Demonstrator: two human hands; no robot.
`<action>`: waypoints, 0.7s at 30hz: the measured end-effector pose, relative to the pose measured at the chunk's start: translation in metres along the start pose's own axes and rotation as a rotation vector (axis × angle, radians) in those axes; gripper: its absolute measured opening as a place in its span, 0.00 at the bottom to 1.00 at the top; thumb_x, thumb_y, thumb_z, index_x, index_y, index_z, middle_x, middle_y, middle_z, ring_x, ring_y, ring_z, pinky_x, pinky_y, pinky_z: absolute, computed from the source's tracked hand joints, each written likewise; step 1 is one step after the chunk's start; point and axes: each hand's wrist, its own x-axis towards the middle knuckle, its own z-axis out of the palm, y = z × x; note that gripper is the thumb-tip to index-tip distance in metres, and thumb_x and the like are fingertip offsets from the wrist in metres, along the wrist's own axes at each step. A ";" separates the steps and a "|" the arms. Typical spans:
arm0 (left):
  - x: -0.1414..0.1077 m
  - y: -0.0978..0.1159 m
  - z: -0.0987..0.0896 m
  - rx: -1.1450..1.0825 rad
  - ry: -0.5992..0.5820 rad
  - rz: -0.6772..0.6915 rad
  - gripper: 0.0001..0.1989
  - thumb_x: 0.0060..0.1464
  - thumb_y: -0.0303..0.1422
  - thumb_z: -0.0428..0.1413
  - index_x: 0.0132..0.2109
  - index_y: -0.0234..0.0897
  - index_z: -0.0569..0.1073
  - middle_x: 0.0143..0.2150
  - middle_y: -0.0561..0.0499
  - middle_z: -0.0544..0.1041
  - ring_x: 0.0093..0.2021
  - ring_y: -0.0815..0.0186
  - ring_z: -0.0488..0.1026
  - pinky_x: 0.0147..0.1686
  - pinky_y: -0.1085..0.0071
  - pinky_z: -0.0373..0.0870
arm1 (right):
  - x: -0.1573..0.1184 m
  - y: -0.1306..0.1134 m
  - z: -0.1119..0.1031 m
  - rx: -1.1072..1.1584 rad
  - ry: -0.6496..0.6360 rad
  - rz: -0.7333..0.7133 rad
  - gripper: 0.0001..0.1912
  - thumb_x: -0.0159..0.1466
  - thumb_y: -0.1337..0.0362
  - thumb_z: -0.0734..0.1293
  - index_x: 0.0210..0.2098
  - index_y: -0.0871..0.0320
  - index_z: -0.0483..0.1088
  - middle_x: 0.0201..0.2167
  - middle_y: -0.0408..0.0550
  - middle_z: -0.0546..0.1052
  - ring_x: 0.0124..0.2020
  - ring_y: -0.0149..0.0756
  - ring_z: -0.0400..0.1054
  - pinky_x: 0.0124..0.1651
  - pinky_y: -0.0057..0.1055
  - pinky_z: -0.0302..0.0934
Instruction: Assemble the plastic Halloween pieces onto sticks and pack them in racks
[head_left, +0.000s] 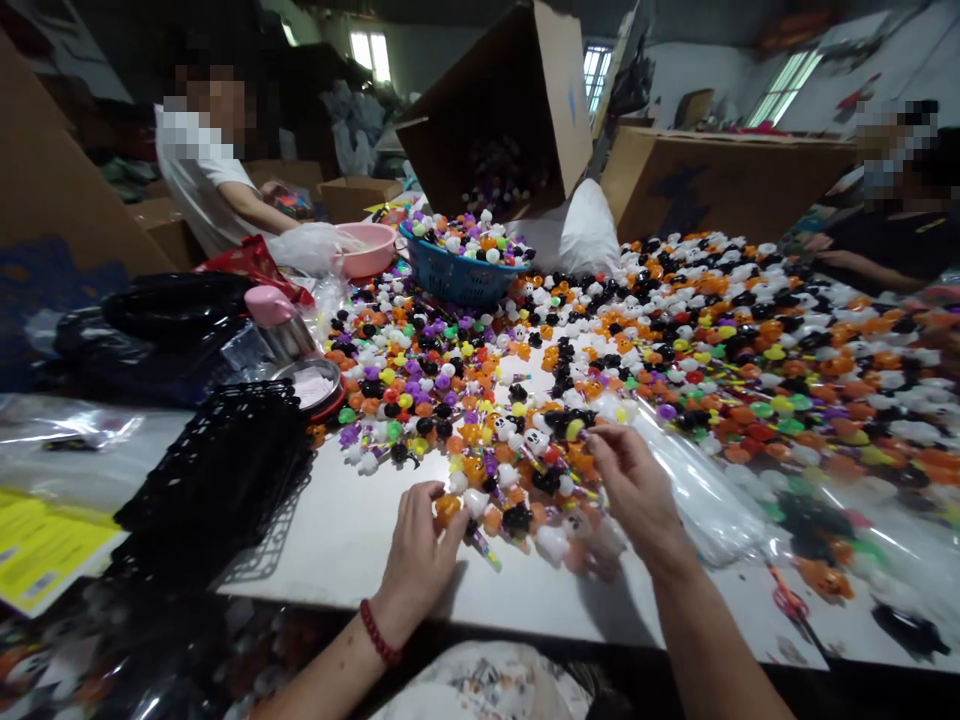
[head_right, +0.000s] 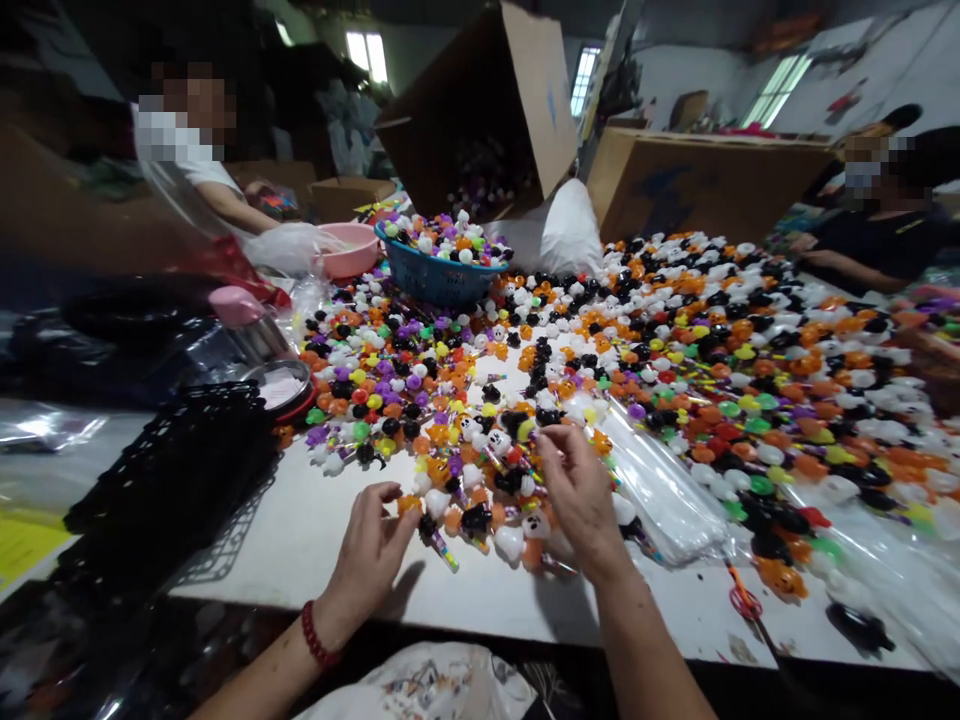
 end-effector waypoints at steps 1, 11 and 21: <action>-0.002 -0.007 0.000 0.109 0.005 0.106 0.23 0.60 0.45 0.55 0.57 0.39 0.64 0.55 0.40 0.70 0.58 0.52 0.68 0.57 0.52 0.67 | 0.011 0.005 -0.005 -0.089 0.060 -0.027 0.17 0.67 0.48 0.63 0.44 0.55 0.71 0.36 0.49 0.76 0.36 0.40 0.69 0.42 0.36 0.63; -0.003 -0.018 0.058 0.502 -0.170 0.276 0.42 0.57 0.40 0.59 0.71 0.37 0.48 0.75 0.35 0.40 0.74 0.45 0.36 0.67 0.43 0.54 | -0.047 0.038 0.055 -0.826 0.110 -0.563 0.29 0.67 0.57 0.62 0.66 0.57 0.58 0.68 0.62 0.58 0.69 0.62 0.47 0.65 0.61 0.44; 0.047 0.002 0.097 0.492 -0.195 0.197 0.38 0.59 0.46 0.55 0.71 0.41 0.54 0.75 0.36 0.41 0.74 0.44 0.39 0.66 0.41 0.52 | -0.036 0.115 0.060 -0.935 0.151 -0.635 0.26 0.65 0.53 0.66 0.60 0.53 0.68 0.66 0.63 0.63 0.65 0.63 0.56 0.63 0.64 0.46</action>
